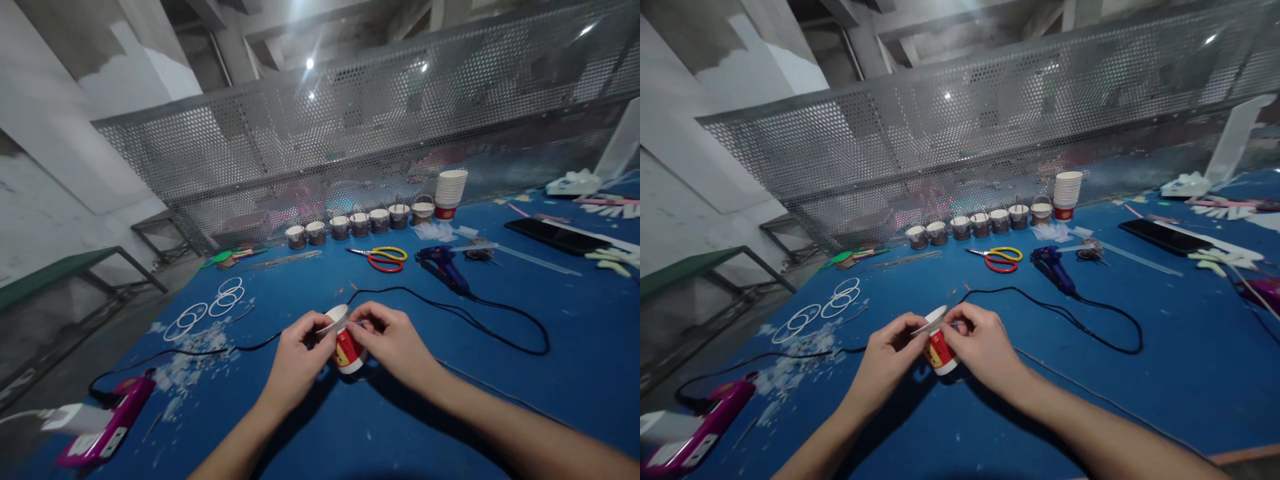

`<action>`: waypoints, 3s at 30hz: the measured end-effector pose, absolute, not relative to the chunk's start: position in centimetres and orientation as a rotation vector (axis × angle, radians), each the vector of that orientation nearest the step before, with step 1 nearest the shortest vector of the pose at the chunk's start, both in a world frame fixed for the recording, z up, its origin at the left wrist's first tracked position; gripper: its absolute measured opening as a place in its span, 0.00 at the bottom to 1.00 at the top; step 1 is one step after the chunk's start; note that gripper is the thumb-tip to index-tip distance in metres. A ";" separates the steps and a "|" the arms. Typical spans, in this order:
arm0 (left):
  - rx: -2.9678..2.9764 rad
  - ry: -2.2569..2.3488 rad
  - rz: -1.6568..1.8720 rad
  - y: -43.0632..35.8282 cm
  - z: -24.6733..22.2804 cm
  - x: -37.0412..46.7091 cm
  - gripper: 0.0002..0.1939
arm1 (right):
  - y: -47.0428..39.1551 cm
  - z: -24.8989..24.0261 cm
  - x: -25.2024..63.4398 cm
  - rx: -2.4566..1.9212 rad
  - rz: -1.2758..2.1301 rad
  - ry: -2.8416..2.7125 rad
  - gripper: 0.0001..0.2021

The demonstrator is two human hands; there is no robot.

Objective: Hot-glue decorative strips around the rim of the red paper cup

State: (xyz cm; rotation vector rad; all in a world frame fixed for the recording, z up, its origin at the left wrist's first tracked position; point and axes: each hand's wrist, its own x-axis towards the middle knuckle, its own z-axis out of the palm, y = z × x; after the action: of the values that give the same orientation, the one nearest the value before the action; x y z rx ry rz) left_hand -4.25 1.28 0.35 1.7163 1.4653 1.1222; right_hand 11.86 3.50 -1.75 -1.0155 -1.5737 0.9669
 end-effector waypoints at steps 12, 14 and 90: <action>1.793 1.462 1.150 1.4 0.3 -4.5 0.08 | 3.6 -2.2 11.7 -0.999 0.991 -1.549 0.06; 1.791 1.458 1.149 1.4 0.3 -4.4 0.08 | 3.6 -2.3 11.7 -0.997 0.987 -1.557 0.06; 1.767 1.427 1.070 1.9 0.3 -4.4 0.07 | 3.5 -2.5 12.1 -0.995 0.493 -1.851 0.05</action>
State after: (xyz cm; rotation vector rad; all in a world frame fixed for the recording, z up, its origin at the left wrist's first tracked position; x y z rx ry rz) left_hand -4.37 1.86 0.27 1.7674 1.4267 1.0699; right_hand 12.12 3.54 -2.54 -0.9947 -1.8508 0.4931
